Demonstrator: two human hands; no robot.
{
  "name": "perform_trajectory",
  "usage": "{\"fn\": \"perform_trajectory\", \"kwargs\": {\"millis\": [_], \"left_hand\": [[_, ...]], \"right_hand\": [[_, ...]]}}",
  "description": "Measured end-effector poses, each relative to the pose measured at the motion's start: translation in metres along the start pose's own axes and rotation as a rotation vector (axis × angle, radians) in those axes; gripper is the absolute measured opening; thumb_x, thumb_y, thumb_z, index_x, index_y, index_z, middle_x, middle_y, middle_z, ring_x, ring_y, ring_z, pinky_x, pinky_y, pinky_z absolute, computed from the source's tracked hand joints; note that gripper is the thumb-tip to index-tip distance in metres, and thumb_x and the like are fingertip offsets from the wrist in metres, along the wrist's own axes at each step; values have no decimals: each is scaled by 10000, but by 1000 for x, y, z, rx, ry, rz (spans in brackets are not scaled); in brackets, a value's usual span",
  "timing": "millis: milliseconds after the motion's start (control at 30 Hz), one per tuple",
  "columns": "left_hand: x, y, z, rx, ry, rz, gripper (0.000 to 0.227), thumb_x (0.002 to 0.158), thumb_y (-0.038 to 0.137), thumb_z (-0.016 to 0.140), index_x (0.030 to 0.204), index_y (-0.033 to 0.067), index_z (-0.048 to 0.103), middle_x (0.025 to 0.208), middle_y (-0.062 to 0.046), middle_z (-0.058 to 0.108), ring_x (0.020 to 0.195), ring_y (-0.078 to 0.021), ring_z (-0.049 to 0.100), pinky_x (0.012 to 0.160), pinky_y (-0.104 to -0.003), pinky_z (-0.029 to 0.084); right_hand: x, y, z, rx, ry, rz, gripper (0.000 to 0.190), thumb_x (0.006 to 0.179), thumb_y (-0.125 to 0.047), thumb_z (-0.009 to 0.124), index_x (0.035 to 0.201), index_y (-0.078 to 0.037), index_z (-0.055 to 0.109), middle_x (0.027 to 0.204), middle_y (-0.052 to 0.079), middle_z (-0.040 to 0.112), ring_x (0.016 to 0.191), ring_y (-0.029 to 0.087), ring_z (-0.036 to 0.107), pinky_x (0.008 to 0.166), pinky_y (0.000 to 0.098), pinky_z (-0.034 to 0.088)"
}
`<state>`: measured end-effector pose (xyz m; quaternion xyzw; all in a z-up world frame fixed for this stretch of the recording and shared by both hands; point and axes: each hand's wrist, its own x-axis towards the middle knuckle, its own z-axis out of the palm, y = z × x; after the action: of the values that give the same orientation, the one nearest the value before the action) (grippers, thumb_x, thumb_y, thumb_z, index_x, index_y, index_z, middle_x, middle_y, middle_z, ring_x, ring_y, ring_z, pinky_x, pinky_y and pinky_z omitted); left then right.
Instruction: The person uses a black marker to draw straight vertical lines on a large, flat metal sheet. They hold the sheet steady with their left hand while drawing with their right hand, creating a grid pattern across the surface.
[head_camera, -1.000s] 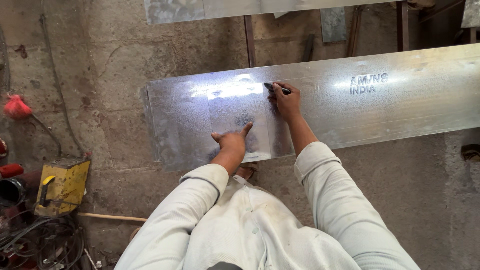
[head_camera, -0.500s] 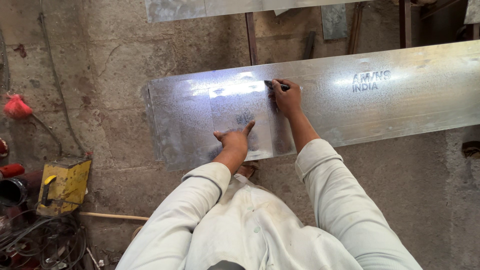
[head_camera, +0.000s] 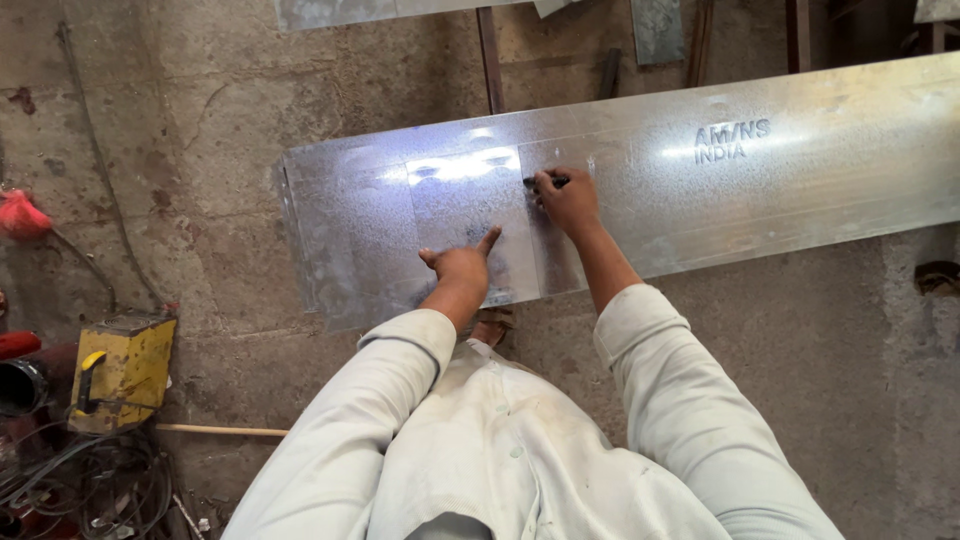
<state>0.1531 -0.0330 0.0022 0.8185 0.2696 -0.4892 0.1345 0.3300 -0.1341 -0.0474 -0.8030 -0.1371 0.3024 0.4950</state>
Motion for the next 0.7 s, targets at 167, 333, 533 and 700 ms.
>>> {"fn": "perform_trajectory", "kwargs": {"millis": [167,333,533,700], "left_hand": [[-10,1,-9,47,-31,-3,1064,1024,95,574,1591,513,-223,1556,-215,452,1384,-476,495,1188,-699,185],[-21,4,-13,24,-26,-8,1016,1034,86,554,1603,511,-174,1601,-173,423,1419,-446,480,1208,-711,187],[-21,5,-12,17,-9,-11,1014,1029,88,559,1603,516,-159,1601,-186,407,1422,-451,458,1202,-701,171],[-22,5,-12,26,-34,-11,1185,939,74,707,1602,507,-175,1598,-138,441,1427,-418,473,1210,-689,197]], "right_hand": [[-55,16,-11,-103,-11,-2,270,940,-268,720,987,-10,786,793,94,786,668,156,744,613,300,576],[-118,25,-23,-257,3,-70,290,927,-306,741,988,-27,791,846,154,777,738,255,770,683,357,592],[-174,39,-32,-298,-16,-86,274,917,-298,740,984,-38,793,862,184,764,769,291,768,700,369,593],[-202,57,-37,-427,-151,1,258,874,-273,763,964,-33,794,849,199,763,756,318,754,721,374,586]]}}
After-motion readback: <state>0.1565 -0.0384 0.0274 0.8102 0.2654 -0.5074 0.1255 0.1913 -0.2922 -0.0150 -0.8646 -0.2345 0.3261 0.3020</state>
